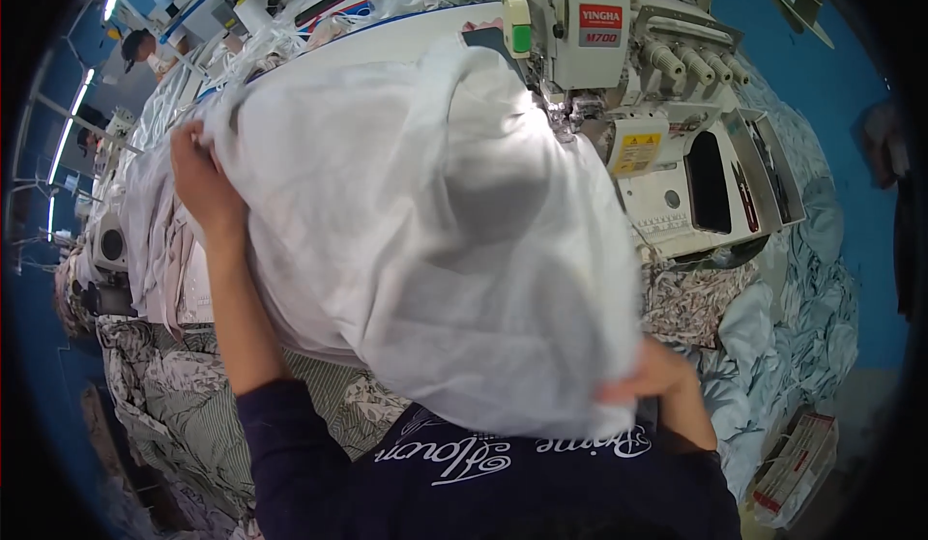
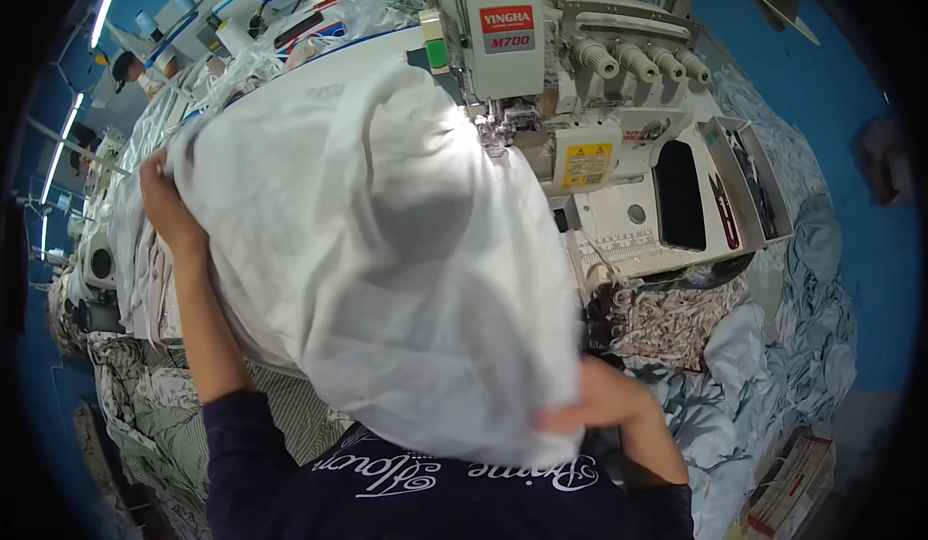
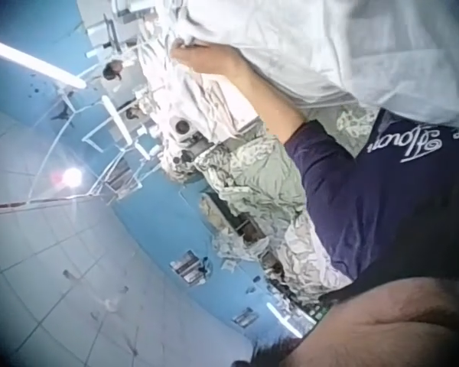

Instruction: Sewing fabric pieces together using an industrial sewing machine to create pillow covers.

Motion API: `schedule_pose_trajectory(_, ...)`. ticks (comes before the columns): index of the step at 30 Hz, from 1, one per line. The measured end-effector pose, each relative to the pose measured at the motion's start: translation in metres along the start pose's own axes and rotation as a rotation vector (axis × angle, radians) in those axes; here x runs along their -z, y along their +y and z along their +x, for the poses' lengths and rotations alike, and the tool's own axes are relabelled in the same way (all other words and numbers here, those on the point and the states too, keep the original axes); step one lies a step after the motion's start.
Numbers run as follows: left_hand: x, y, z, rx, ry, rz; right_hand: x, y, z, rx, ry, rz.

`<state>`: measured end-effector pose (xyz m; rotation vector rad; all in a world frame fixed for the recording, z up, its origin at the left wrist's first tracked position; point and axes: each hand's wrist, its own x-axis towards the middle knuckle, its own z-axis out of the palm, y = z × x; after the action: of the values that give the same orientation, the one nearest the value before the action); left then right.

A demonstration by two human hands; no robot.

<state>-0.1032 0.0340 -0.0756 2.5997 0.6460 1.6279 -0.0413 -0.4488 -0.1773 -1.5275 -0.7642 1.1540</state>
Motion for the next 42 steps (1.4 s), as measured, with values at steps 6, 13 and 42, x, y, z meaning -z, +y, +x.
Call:
schedule_pose_trajectory(6,-0.084,-0.045,-0.011,-0.092,-0.298,0.058,-0.019,0.026,0.031,0.203,0.623,-0.700)
schedule_pose_trajectory(13,-0.088,-0.033,-0.048,-0.039,-0.488,-0.220,0.024,-0.079,0.090,0.247,0.760,0.176)
schedule_pose_trajectory(42,0.007,0.020,-0.092,0.407,-0.217,-0.561,0.002,-0.058,0.079,0.316,0.954,-0.014)
